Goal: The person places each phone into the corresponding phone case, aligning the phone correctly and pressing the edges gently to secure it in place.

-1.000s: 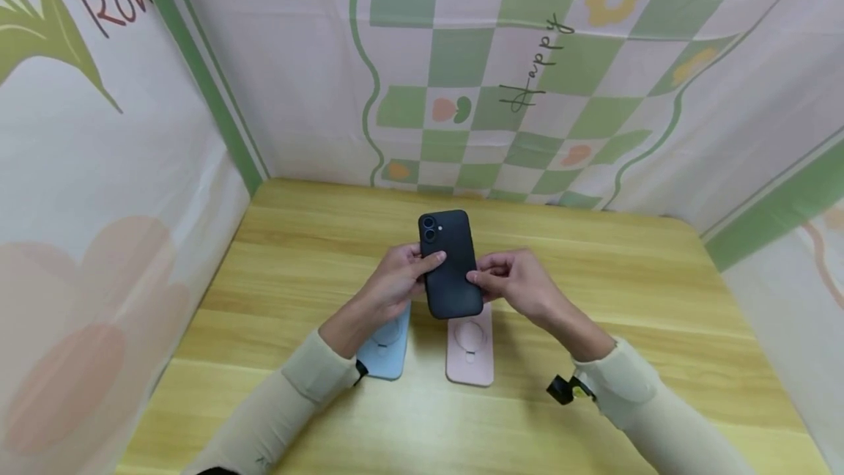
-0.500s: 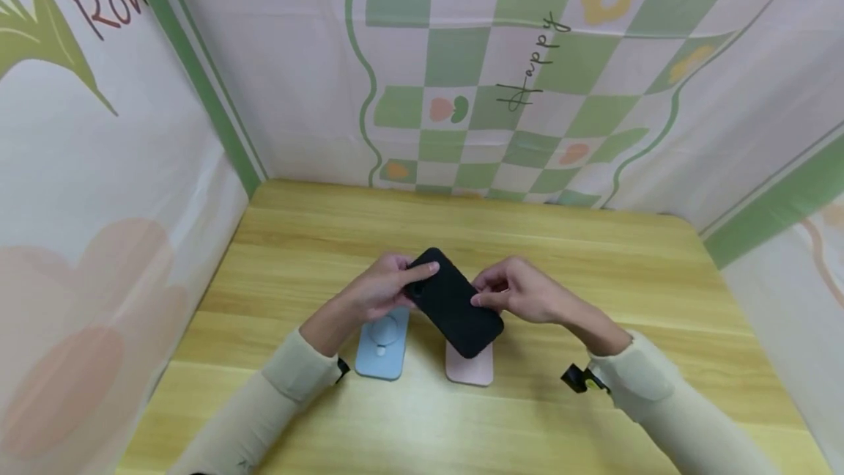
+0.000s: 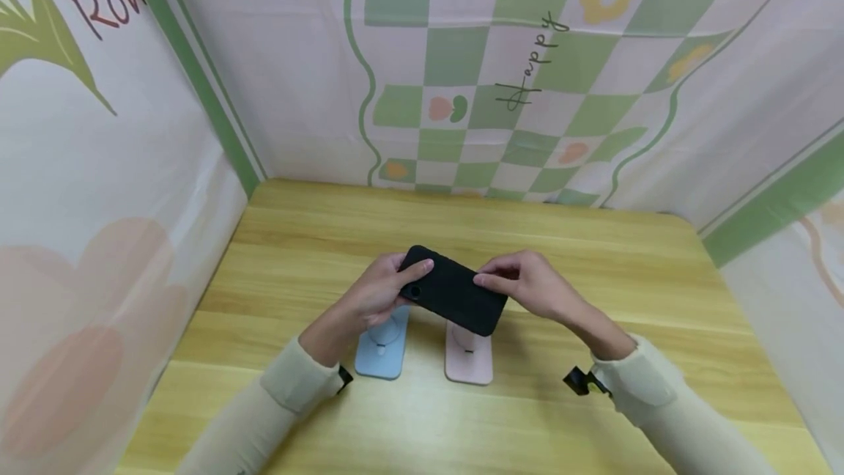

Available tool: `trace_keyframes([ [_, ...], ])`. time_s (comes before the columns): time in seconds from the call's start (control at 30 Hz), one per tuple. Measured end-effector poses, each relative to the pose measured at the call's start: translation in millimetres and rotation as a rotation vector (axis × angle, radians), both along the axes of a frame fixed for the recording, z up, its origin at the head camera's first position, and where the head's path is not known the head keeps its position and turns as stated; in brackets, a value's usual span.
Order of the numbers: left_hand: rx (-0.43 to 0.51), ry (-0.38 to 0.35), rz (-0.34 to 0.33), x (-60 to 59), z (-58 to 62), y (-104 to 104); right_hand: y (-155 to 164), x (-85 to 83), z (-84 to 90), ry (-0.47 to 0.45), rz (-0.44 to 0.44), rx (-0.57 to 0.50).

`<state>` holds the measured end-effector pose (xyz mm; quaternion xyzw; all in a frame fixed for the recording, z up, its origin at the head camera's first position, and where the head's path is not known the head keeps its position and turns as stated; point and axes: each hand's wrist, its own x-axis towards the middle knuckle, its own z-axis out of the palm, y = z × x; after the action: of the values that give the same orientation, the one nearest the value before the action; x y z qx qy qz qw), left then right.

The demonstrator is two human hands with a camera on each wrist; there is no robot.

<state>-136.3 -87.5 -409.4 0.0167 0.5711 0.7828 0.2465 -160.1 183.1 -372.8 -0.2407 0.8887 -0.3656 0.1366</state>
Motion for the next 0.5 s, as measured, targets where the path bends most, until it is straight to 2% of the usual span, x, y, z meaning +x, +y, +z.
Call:
trace_keyframes([
  [0.27,0.066,-0.021,0.097,3.2,2.4,0.1,6.7,-0.1,0.6,-0.255,-0.166,-0.147],
  [0.5,0.098,-0.029,0.149,5.8,1.0,1.1,8.7,-2.2,-5.7,-0.375,-0.252,-0.299],
])
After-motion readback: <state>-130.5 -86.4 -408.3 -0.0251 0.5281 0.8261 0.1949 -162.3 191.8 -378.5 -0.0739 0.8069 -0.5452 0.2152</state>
